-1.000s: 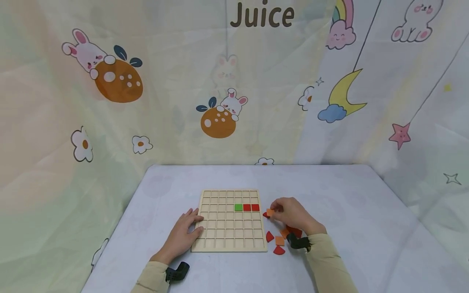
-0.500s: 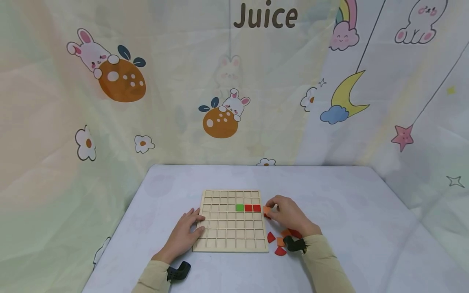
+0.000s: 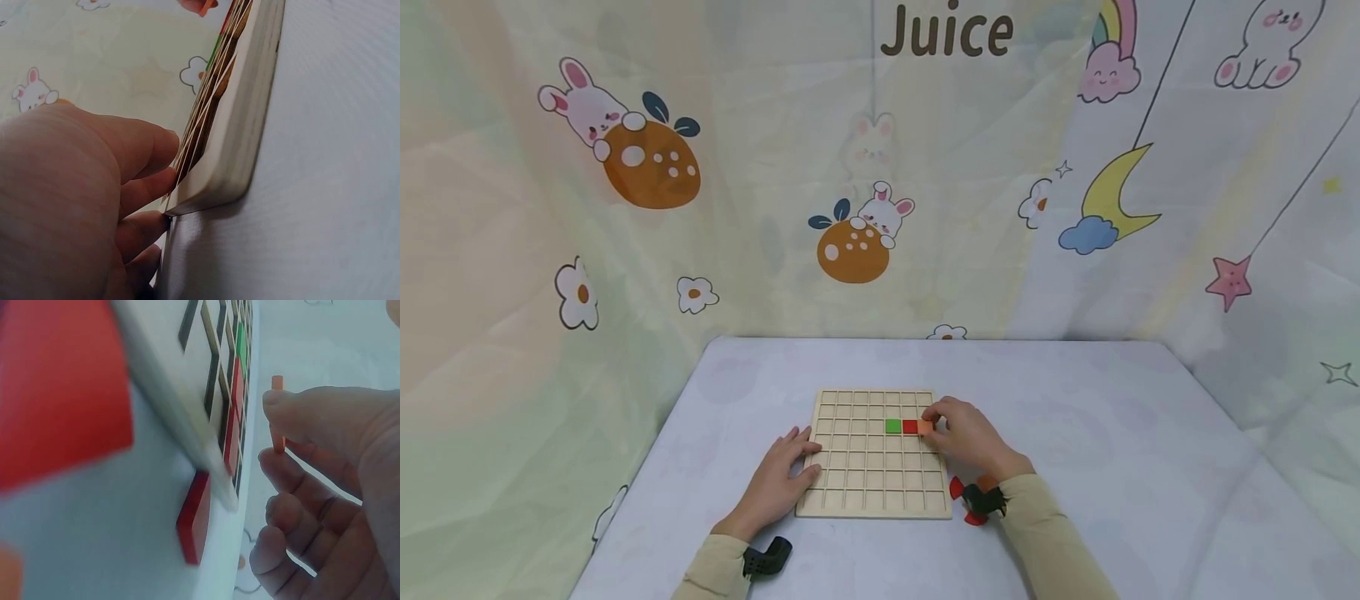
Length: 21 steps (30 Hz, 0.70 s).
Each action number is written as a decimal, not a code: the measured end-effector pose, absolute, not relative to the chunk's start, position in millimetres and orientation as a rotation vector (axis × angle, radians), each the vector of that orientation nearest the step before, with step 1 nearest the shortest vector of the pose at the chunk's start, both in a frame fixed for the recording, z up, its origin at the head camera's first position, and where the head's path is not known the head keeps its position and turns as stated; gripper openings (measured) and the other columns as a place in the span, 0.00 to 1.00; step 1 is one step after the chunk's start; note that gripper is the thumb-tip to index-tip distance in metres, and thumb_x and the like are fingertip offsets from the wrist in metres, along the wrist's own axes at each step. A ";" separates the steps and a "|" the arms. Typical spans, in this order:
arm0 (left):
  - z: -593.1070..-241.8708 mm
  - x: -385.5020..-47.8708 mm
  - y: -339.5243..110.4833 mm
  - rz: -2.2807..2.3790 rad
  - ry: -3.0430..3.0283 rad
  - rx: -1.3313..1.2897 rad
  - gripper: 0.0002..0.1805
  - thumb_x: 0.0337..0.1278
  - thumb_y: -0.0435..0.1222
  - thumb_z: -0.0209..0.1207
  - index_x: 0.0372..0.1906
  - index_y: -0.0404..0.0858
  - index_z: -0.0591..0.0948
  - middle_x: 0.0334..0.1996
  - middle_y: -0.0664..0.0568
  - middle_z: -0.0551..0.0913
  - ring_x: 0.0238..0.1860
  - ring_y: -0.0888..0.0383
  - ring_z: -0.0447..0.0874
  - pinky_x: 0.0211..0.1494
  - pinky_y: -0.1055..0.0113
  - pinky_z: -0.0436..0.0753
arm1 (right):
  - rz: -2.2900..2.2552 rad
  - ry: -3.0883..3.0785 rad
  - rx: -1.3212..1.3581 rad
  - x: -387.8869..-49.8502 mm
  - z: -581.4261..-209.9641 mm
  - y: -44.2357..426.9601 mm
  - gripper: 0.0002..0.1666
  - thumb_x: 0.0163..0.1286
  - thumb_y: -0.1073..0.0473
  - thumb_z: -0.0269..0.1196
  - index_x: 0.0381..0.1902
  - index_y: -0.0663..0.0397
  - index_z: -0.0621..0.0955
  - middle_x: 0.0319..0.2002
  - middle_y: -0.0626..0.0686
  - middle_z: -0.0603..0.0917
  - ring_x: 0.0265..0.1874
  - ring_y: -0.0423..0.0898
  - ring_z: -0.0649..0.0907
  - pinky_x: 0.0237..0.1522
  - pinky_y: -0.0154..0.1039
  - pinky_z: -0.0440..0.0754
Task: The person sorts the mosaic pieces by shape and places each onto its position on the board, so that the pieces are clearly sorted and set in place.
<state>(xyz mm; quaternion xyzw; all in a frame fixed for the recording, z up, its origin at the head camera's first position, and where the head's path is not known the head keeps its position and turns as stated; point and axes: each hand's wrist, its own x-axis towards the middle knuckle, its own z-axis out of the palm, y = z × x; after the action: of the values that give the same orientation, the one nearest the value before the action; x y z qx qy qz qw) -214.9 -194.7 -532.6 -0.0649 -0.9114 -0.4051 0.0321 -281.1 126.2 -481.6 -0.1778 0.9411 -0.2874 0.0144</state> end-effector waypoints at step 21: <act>-531.0 -214.7 -193.4 -1.197 -2.795 -0.232 0.15 0.60 0.37 0.64 0.52 0.45 0.81 0.72 0.48 0.65 0.75 0.45 0.53 0.77 0.46 0.50 | -0.806 2.969 -0.820 -291.5 -476.6 91.0 0.14 0.64 0.53 0.68 0.45 0.52 0.84 0.36 0.44 0.81 0.34 0.41 0.78 0.38 0.36 0.81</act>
<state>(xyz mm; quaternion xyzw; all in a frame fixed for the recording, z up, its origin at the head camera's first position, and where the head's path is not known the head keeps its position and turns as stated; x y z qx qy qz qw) -214.7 -193.4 -531.0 -0.0759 -0.9156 -0.3922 0.0463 -291.5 91.0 -476.6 -0.2574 0.9323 -0.2530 -0.0209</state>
